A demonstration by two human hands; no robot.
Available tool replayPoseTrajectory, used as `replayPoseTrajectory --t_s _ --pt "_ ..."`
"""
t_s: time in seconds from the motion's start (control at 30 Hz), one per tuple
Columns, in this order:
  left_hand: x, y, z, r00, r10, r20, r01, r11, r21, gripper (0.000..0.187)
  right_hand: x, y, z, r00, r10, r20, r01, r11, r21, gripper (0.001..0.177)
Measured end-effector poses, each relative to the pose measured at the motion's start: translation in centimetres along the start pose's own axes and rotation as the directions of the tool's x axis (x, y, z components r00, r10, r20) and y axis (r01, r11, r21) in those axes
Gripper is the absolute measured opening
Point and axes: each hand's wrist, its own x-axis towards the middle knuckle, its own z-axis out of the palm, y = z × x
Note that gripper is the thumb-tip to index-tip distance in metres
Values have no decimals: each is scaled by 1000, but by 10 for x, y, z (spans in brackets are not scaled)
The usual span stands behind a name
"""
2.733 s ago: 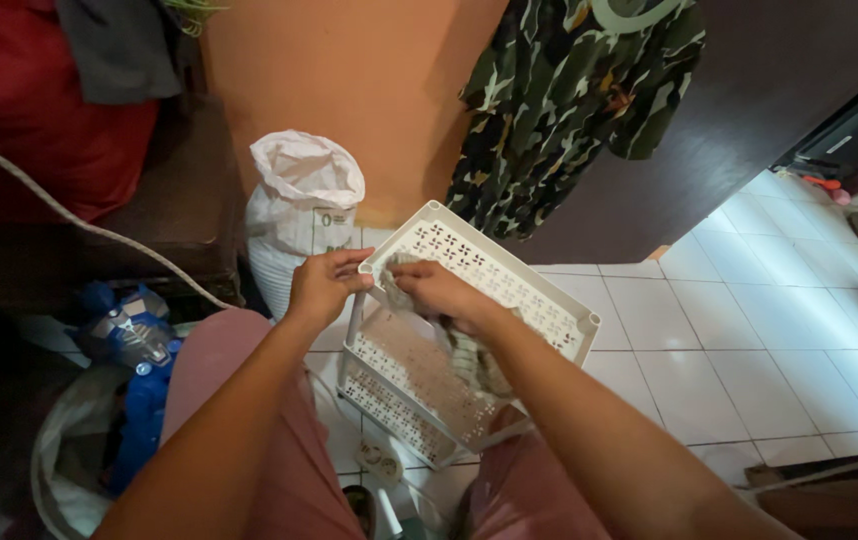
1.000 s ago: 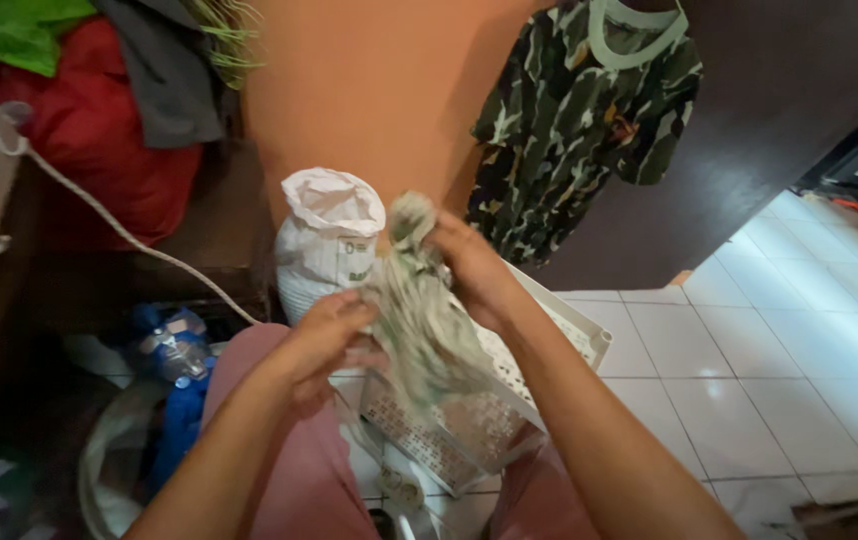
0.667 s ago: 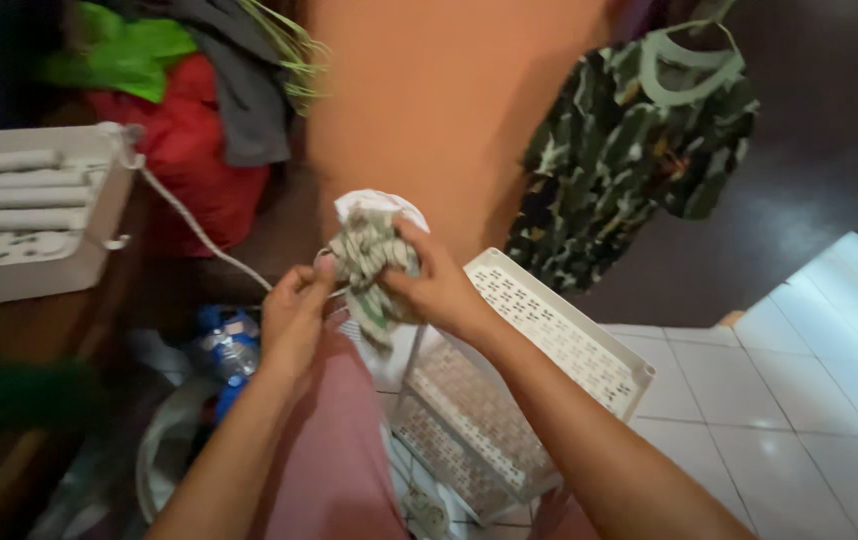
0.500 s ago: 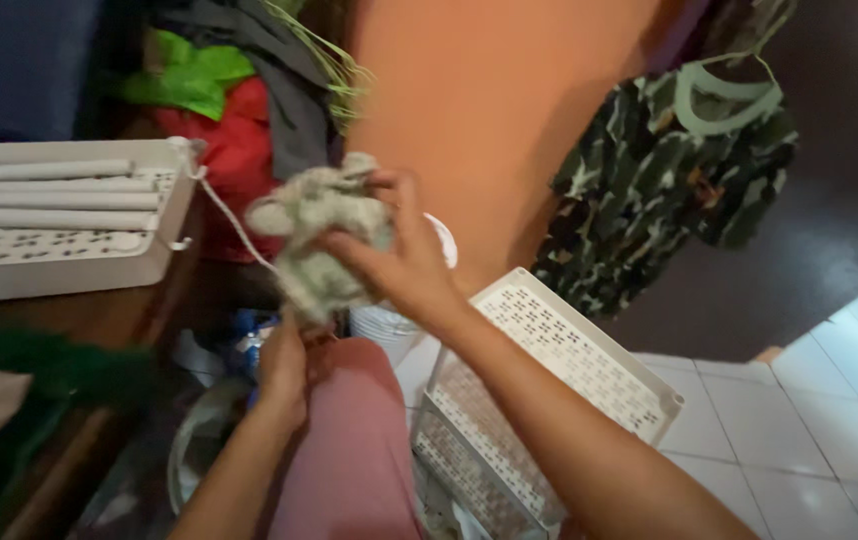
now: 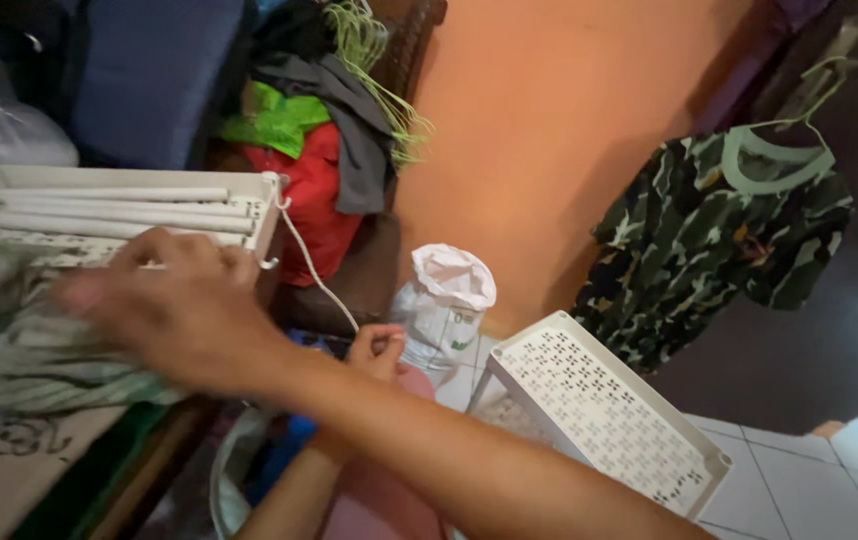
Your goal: The person assembles a white plastic three-tier rack by inserting vertical poles into the trays and securing them. They wipe the trays with a cloth during assembly and place a folded cloth on the top shelf at the end.
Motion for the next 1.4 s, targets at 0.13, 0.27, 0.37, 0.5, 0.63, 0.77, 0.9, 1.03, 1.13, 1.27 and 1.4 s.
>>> replayPoseTrajectory --t_s 0.13,0.27,0.37,0.5,0.63,0.77,0.9,1.03,1.13,1.27,1.4 --pt "11 25 -13 984 123 132 -108 988 -112 31 26 47 -17 933 309 -186 -324 945 -52 26" --pt "26 29 -12 968 210 137 -183 965 -185 30 54 83 -15 946 274 174 -197 910 -365 19" --pt "28 19 -13 970 205 128 -179 966 -188 30 67 94 5 874 370 314 -199 864 -461 20" --pt "20 0 -12 976 182 119 -158 970 -183 29 71 104 17 830 423 364 -223 849 -479 34" --pt "24 -2 -12 974 192 116 -171 970 -172 29 72 106 14 844 375 382 -195 880 -433 25" --pt "26 -7 -10 973 188 134 -169 975 -143 28 52 110 7 981 195 11 -191 966 -172 23" --pt "36 1 -7 975 188 123 -182 982 -55 28 24 119 -13 907 414 -77 -360 858 366 30" --pt "32 0 5 963 -268 -19 268 963 25 30 -19 129 -55 833 498 -240 -270 745 609 41" --pt "37 -7 13 989 -146 11 147 988 -46 30 -49 136 -104 726 666 -175 -360 584 728 30" --pt "34 -18 29 975 -207 80 205 978 34 26 -100 144 -172 567 816 -116 -457 428 779 19" --pt "42 -47 58 965 -124 231 135 990 -35 39 -186 145 -243 457 877 -150 -430 366 826 28"
